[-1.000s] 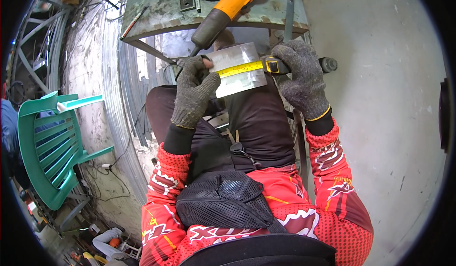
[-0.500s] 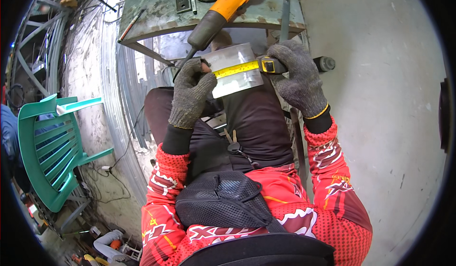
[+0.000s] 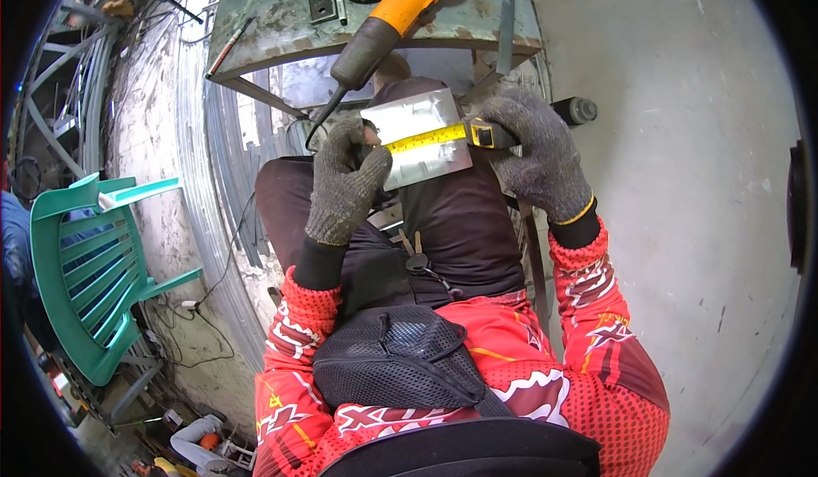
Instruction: Measure and mark small metal plates using a tape measure and a marker in a workshop environment.
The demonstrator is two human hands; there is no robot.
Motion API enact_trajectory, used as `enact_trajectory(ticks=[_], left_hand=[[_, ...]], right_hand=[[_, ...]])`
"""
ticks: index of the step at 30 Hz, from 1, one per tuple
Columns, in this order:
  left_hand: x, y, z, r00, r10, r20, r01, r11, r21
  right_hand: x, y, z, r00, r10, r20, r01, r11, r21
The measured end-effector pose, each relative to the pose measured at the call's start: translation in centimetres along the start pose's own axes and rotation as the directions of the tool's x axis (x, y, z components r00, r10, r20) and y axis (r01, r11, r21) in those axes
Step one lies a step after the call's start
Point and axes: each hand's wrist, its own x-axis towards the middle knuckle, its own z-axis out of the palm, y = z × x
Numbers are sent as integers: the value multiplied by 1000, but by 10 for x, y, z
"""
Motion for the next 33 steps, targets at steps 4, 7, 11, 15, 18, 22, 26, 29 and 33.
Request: enact_trajectory(ticks=[4, 7, 11, 15, 18, 22, 26, 29, 33], left_hand=[[-6, -5, 5, 998, -46, -30, 45, 997, -56], [-5, -6, 2, 1000, -20, -2, 20, 996, -84], [-10, -3, -7, 995, -51, 80, 53, 998, -25], [-17, -1, -10, 963, 71, 261, -143, 952, 270], [-14, 1, -8, 962, 26, 271, -125, 926, 356], [-1, 7, -10, 839, 438, 323, -532, 536, 655], [4, 12, -13, 818, 408, 406, -573, 507, 644], [4, 14, -13, 840, 356, 409, -543, 546, 638], [8, 14, -11, 816, 389, 427, -578, 545, 607]], right_hand=[[-9, -1, -2, 999, -33, -23, 33, 999, -2], [-11, -1, -3, 1000, 12, -11, -12, 1000, 1], [-11, 0, -1, 1000, 2, -24, -2, 1000, 8], [-12, 1, 1, 999, -12, -43, 13, 1000, 16], [-12, 2, 0, 999, -16, -31, 16, 1000, -1], [-13, 2, 0, 999, -25, -41, 24, 999, -26], [-13, 3, 1, 999, -33, -31, 32, 999, -29], [-14, 3, 0, 999, -35, -38, 33, 999, -40], [-14, 2, 0, 999, -20, -40, 19, 1000, -25]])
